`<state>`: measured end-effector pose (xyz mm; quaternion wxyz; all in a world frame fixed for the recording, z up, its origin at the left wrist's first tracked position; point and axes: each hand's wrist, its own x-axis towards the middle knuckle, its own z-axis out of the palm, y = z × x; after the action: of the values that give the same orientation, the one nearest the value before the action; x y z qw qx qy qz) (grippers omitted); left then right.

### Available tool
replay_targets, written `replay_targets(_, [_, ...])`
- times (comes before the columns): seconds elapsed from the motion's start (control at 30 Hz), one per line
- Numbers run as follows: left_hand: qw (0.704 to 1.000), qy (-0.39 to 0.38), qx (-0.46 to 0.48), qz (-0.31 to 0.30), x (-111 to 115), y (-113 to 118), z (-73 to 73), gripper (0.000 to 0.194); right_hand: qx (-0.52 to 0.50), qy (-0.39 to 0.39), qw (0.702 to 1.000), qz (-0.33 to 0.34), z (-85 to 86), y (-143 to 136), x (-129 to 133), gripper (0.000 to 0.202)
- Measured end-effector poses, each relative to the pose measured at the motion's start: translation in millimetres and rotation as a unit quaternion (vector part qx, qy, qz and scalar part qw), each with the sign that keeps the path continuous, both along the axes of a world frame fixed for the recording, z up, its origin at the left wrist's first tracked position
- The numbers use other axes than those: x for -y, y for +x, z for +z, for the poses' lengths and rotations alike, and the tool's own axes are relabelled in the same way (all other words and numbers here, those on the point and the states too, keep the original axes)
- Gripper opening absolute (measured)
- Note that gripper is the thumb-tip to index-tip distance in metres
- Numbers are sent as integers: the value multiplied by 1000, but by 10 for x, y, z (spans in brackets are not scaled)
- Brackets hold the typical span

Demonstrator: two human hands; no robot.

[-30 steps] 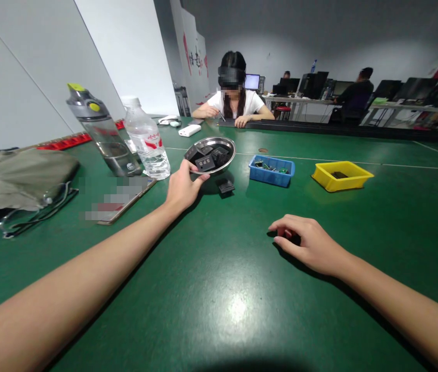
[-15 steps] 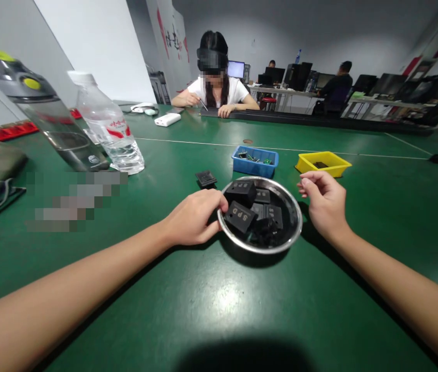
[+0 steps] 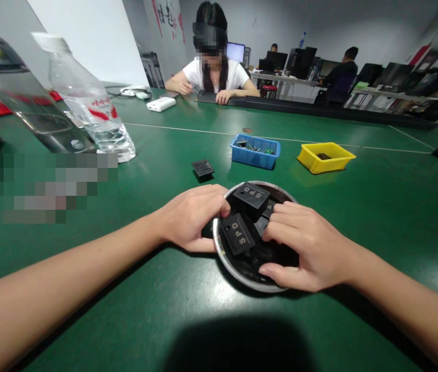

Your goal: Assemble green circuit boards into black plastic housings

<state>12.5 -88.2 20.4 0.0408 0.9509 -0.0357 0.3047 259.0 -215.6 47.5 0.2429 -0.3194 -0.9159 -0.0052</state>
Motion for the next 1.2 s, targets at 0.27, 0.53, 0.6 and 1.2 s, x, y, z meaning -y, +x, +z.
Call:
replay_targets(0.27, [999,1,26,25,-47,-21,-31,31,-167,50,983,50,-131,-10,-3,20])
replay_targets(0.53, [988,-48,36,144,-168,-92,-52,34,-364,22,921,-141,-316,46,47,32])
replay_targets(0.6, [981,-45,59,179,-210,-115,-58,34,-411,30,900,-144,-337,24,41,32])
replay_targets(1.2, [759,-246,215,563,-806,-388,-71,45,-152,-145,978,-4,-349,-106,19,20])
